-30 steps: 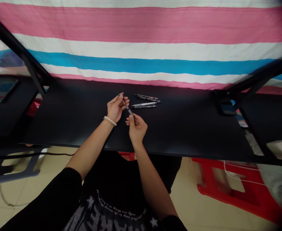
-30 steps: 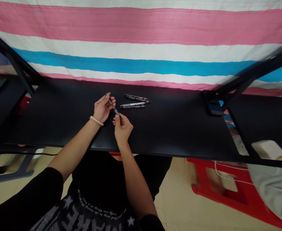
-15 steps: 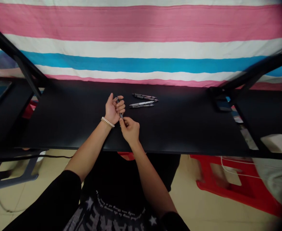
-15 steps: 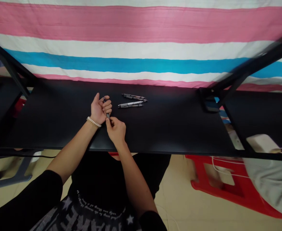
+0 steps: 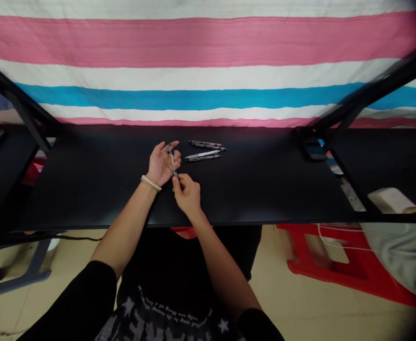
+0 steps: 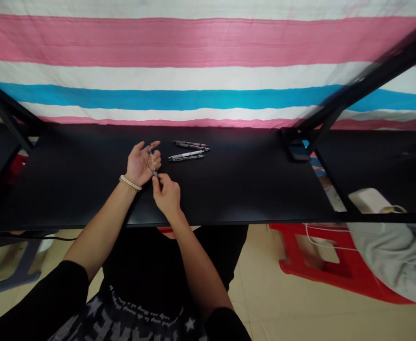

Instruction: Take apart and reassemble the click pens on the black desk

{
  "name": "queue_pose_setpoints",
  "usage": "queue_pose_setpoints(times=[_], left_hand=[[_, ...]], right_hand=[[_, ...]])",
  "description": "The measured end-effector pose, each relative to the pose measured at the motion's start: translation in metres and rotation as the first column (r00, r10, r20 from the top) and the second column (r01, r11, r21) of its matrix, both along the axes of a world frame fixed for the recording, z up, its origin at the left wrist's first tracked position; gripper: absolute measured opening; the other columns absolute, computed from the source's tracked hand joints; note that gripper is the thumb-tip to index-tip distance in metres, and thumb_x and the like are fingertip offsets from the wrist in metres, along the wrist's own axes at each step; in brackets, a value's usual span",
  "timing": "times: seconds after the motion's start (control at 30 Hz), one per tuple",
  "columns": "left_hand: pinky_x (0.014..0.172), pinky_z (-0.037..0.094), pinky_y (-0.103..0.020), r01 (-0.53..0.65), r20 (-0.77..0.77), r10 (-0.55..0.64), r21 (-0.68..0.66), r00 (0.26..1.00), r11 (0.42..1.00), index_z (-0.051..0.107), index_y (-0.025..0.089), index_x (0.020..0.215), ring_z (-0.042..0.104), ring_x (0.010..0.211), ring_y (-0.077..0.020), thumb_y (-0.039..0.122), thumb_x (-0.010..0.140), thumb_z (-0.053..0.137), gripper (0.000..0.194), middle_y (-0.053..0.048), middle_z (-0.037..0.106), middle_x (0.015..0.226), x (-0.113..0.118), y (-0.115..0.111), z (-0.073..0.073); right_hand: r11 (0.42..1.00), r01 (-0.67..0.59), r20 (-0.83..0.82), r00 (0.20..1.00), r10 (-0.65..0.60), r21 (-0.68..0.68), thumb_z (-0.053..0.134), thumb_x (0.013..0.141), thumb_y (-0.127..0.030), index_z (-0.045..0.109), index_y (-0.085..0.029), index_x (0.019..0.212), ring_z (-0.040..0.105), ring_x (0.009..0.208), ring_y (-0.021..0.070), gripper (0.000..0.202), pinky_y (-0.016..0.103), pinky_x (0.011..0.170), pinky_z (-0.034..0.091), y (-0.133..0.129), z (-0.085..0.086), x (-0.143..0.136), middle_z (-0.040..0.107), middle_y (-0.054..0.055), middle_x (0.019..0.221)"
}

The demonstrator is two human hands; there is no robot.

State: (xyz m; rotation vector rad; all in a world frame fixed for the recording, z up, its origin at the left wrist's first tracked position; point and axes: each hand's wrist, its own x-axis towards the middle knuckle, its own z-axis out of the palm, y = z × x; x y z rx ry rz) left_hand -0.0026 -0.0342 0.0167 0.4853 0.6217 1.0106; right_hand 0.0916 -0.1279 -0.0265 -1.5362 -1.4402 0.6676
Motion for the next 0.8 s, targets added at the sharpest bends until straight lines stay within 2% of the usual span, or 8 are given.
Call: queue_pose_setpoints(times=[0.07,0.17,0.27,0.37,0.5,0.63,0.7,0.8], left_hand=[[0.067,0.052,-0.028,0.028,-0.083,-0.021,0.072,0.996,0.997,0.056,0.018,0.112,0.067,0.074,-0.0178,0.060,0.095,0.038,0.048,-0.007,0.066,0.082,0.007,-0.001,-0.006],[0.093,0.050,-0.036,0.025,-0.207,0.018,0.202,0.978,0.979,0.051,0.019,0.122,0.066,0.108,-0.0226,0.058,0.093,0.047,0.049,-0.013,0.068,0.113,0.015,-0.002,-0.018],[0.092,0.050,-0.036,0.014,-0.358,0.131,0.375,0.924,0.927,0.056,0.018,0.119,0.067,0.101,-0.0213,0.048,0.086,0.064,0.045,-0.012,0.067,0.116,0.018,-0.001,-0.031],[0.087,0.052,-0.035,0.003,-0.459,0.296,0.546,0.838,0.838,0.061,0.018,0.109,0.067,0.091,-0.0189,0.038,0.079,0.072,0.038,-0.010,0.069,0.108,0.018,0.002,-0.039],[0.086,0.052,-0.036,0.050,-0.525,0.410,0.658,0.745,0.752,0.063,0.018,0.105,0.067,0.098,-0.0206,0.030,0.080,0.071,0.030,-0.011,0.069,0.110,0.018,0.003,-0.046],[0.087,0.052,-0.038,0.145,-0.592,0.469,0.708,0.656,0.691,0.063,0.019,0.109,0.066,0.103,-0.0229,0.026,0.081,0.069,0.030,-0.011,0.069,0.110,0.019,-0.001,-0.048],[0.088,0.053,-0.040,0.200,-0.600,0.510,0.746,0.617,0.635,0.062,0.019,0.112,0.066,0.103,-0.0228,0.025,0.082,0.068,0.032,-0.011,0.068,0.111,0.019,-0.004,-0.047],[0.091,0.052,-0.041,0.296,-0.586,0.590,0.802,0.555,0.518,0.060,0.018,0.116,0.063,0.108,-0.0234,0.023,0.082,0.066,0.035,-0.011,0.065,0.117,0.020,-0.009,-0.043]], right_hand=[[0.998,0.061,-0.140,0.988,-0.060,0.005,0.049,0.096,-0.042,0.062,-0.021,0.106,0.062,0.053,0.0151,0.027,0.027,0.059,0.046,-0.002,0.000,0.000,0.067,-0.002,0.062],[0.980,0.197,-0.291,0.938,-0.186,0.006,0.046,0.097,-0.043,0.054,-0.021,0.129,0.065,0.054,0.0155,0.040,0.028,0.062,0.052,-0.008,0.001,0.003,0.068,-0.003,0.065],[0.947,0.321,-0.273,0.909,-0.314,-0.020,0.045,0.097,-0.042,0.064,-0.018,0.119,0.066,0.055,0.0167,0.038,0.030,0.064,0.053,-0.016,0.002,0.011,0.068,-0.001,0.063],[0.923,0.381,-0.175,0.906,-0.385,-0.053,0.047,0.095,-0.039,0.069,-0.016,0.110,0.068,0.058,0.0191,0.035,0.031,0.066,0.053,-0.018,0.004,0.021,0.068,0.001,0.062],[0.946,0.314,0.016,0.949,-0.314,-0.078,0.050,0.093,-0.039,0.071,-0.017,0.104,0.069,0.067,0.0224,0.033,0.034,0.070,0.052,-0.003,0.006,0.035,0.073,0.006,0.074],[0.974,0.224,0.219,0.950,-0.223,0.022,0.049,0.091,-0.031,0.071,-0.018,0.097,0.066,0.083,0.0244,0.027,0.038,0.082,0.050,0.010,0.007,0.050,0.073,0.010,0.090],[0.976,0.209,0.290,0.932,-0.217,0.059,0.047,0.091,-0.029,0.071,-0.017,0.101,0.063,0.087,0.0247,0.028,0.038,0.085,0.049,0.007,0.007,0.061,0.070,0.009,0.086],[0.951,0.305,0.391,0.871,-0.297,0.042,0.048,0.090,-0.031,0.063,-0.015,0.123,0.058,0.083,0.0255,0.039,0.040,0.084,0.047,-0.004,0.003,0.083,0.064,0.007,0.078]])
